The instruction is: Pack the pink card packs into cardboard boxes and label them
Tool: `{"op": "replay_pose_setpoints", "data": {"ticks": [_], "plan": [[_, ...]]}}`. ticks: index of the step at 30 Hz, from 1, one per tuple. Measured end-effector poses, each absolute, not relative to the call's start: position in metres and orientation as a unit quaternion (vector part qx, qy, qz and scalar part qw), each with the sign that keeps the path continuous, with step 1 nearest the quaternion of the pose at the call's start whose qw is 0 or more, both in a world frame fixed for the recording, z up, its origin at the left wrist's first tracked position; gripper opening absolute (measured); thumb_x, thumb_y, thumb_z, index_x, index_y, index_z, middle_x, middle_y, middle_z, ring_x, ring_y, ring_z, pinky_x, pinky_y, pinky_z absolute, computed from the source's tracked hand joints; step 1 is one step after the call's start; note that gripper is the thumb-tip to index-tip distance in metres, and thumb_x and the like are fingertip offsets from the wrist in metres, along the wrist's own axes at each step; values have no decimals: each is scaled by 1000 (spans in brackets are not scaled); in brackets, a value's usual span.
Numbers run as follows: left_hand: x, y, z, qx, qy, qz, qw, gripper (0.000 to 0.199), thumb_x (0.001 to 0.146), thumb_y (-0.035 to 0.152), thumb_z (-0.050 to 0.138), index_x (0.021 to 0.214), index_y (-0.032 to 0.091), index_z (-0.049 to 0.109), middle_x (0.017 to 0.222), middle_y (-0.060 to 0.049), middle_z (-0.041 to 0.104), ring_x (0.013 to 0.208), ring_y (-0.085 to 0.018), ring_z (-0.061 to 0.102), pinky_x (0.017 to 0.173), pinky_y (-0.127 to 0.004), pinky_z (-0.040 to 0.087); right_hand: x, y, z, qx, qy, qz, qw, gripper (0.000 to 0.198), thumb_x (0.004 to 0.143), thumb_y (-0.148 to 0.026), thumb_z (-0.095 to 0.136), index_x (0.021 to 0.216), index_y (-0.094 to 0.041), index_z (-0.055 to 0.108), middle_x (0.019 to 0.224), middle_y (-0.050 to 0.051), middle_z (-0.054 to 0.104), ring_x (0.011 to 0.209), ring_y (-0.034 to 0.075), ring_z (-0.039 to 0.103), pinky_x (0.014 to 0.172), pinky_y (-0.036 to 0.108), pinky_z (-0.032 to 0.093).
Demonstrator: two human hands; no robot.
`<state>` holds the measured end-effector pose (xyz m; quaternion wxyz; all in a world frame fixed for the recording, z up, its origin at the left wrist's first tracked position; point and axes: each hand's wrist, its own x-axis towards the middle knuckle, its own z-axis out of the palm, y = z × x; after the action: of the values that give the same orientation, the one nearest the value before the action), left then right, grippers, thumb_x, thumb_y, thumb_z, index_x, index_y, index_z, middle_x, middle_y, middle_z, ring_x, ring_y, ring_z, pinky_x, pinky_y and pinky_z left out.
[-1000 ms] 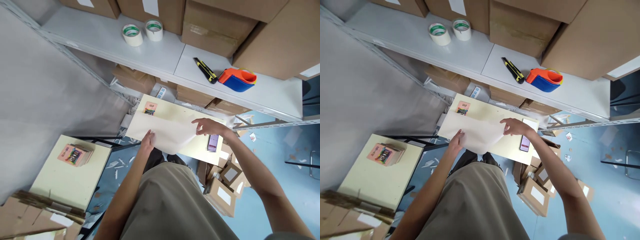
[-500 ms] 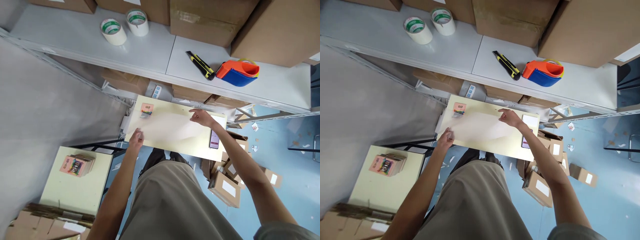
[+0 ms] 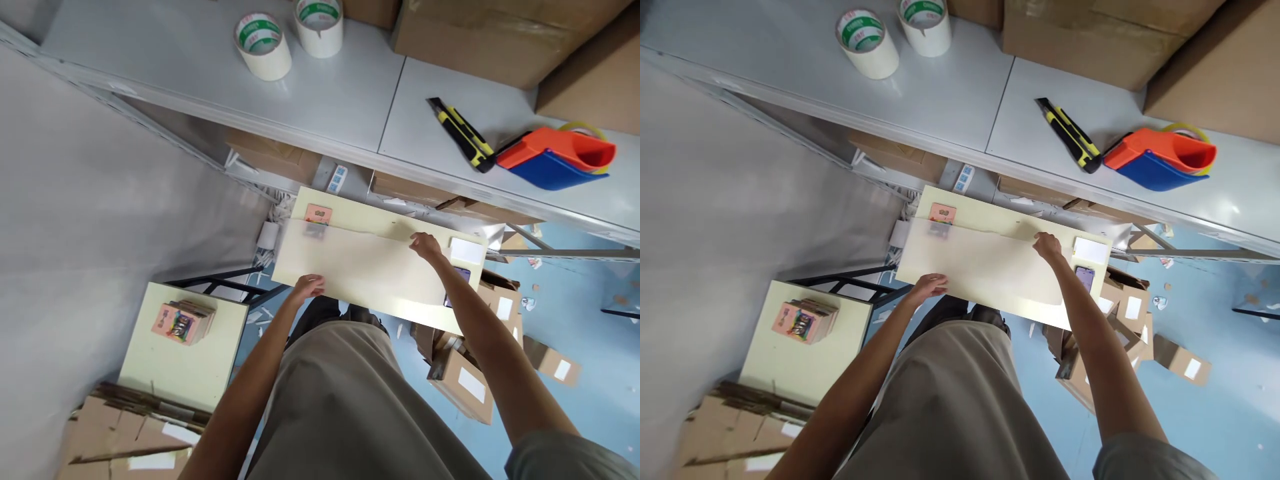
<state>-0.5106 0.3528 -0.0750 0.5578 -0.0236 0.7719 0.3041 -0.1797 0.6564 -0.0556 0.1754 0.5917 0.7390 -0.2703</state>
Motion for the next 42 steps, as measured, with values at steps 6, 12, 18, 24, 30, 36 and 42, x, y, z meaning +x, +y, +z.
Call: {"op": "replay_pose_setpoints", "data": {"ticks": [6, 12, 18, 24, 30, 36, 42], "plan": [[-578, 367, -72, 206, 844, 200, 454, 30, 95, 31, 73, 124, 23, 76, 122, -14, 82, 111, -32, 80, 102, -42, 60, -187, 635, -71, 633, 701, -263, 199, 37, 98, -21, 68, 134, -19, 75, 117, 12, 84, 112, 28, 76, 99, 38, 54], [-616, 391, -92, 589, 764, 42, 261, 75, 100, 31, 63, 168, 8, 42, 182, -23, 22, 169, -41, 24, 132, -54, 34, -232, 588, -73, 668, 699, -250, 50, 34, 99, -30, 65, 128, -15, 75, 134, 21, 76, 125, 34, 69, 105, 46, 55], [-623, 402, -105, 598, 741, 52, 302, 78, 97, 32, 68, 165, 4, 41, 180, -28, 25, 169, -42, 23, 134, -53, 28, -361, 508, -74, 612, 499, -613, -36, 14, 97, -34, 71, 94, -23, 77, 95, 6, 85, 83, 21, 80, 74, 29, 62], [-638, 437, -96, 536, 768, 108, 334, 37, 99, 24, 61, 135, 17, 65, 156, -25, 57, 147, -43, 53, 124, -52, 40, -458, 484, -104, 626, 396, -671, 18, 41, 102, -54, 72, 81, -18, 73, 76, 8, 83, 52, 16, 73, 47, 22, 48], [-643, 500, -103, 472, 816, 135, 306, 36, 99, 29, 64, 128, 10, 61, 132, -30, 65, 133, -46, 59, 114, -50, 44, -461, 485, -127, 680, 324, -655, 55, 58, 104, -63, 67, 69, -17, 69, 62, 8, 77, 44, 13, 69, 41, 19, 42], [-644, 538, -116, 349, 851, 118, 374, 40, 85, 27, 82, 120, 12, 68, 122, -24, 72, 117, -39, 69, 102, -43, 51, -450, 482, -125, 681, 299, -667, 42, 60, 102, -65, 69, 67, -17, 70, 60, 7, 75, 47, 12, 70, 43, 18, 47], [-651, 549, -96, 426, 820, 159, 349, 12, 93, 31, 73, 92, 19, 74, 106, -16, 77, 104, -32, 71, 101, -40, 51, -450, 479, -123, 669, 292, -684, 15, 57, 102, -64, 71, 68, -18, 71, 57, 5, 73, 46, 12, 68, 45, 18, 49]]}}
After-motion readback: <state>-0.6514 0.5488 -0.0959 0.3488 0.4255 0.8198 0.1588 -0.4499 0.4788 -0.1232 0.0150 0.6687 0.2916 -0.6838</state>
